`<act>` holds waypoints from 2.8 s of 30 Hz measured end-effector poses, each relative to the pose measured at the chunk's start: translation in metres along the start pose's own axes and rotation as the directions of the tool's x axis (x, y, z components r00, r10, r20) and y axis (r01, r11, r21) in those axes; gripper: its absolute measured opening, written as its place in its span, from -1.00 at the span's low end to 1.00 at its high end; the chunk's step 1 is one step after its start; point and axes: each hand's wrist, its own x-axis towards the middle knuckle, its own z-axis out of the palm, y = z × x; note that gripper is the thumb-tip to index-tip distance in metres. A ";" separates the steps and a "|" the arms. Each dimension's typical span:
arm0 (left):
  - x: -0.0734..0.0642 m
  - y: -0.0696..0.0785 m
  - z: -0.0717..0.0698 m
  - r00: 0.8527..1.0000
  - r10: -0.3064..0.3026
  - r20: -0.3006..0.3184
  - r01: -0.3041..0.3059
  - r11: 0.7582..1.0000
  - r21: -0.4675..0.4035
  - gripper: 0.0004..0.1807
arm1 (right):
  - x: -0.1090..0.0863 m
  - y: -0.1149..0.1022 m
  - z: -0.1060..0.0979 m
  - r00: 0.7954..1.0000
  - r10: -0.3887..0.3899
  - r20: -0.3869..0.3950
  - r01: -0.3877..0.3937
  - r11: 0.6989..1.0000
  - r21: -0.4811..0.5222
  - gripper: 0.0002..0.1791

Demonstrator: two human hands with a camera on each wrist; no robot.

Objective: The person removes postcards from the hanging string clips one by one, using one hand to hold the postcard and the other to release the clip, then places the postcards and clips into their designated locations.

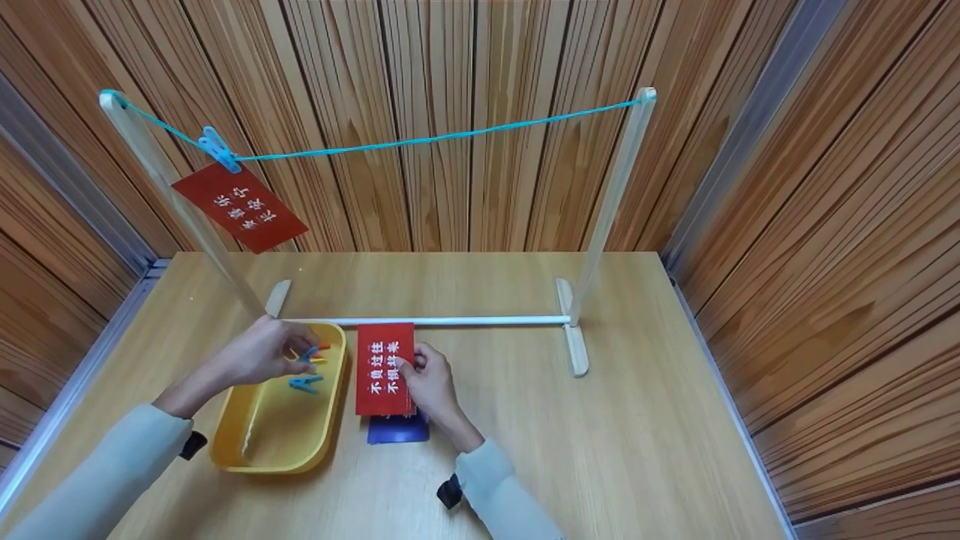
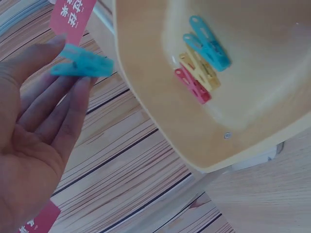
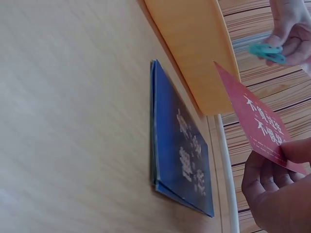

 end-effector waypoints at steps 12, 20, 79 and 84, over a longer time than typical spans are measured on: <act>-0.006 -0.016 0.029 0.992 -0.027 0.125 0.014 0.994 0.105 -0.74 | -0.010 0.013 -0.002 0.998 0.056 -0.017 -0.056 0.998 -0.008 -0.68; -0.010 -0.019 0.044 0.986 -0.023 0.164 0.006 0.995 0.105 -0.75 | -0.017 0.022 -0.004 0.996 0.091 -0.020 -0.091 0.995 -0.038 -0.68; -0.010 -0.029 0.073 0.991 -0.024 0.132 -0.009 0.970 0.242 -0.81 | -0.021 0.026 -0.001 0.989 0.079 -0.124 -0.135 0.826 -0.547 -0.64; -0.009 -0.030 0.072 0.990 0.078 0.114 -0.105 0.961 0.257 -0.94 | -0.021 0.025 -0.002 0.992 0.051 -0.113 -0.107 0.816 -0.568 -0.59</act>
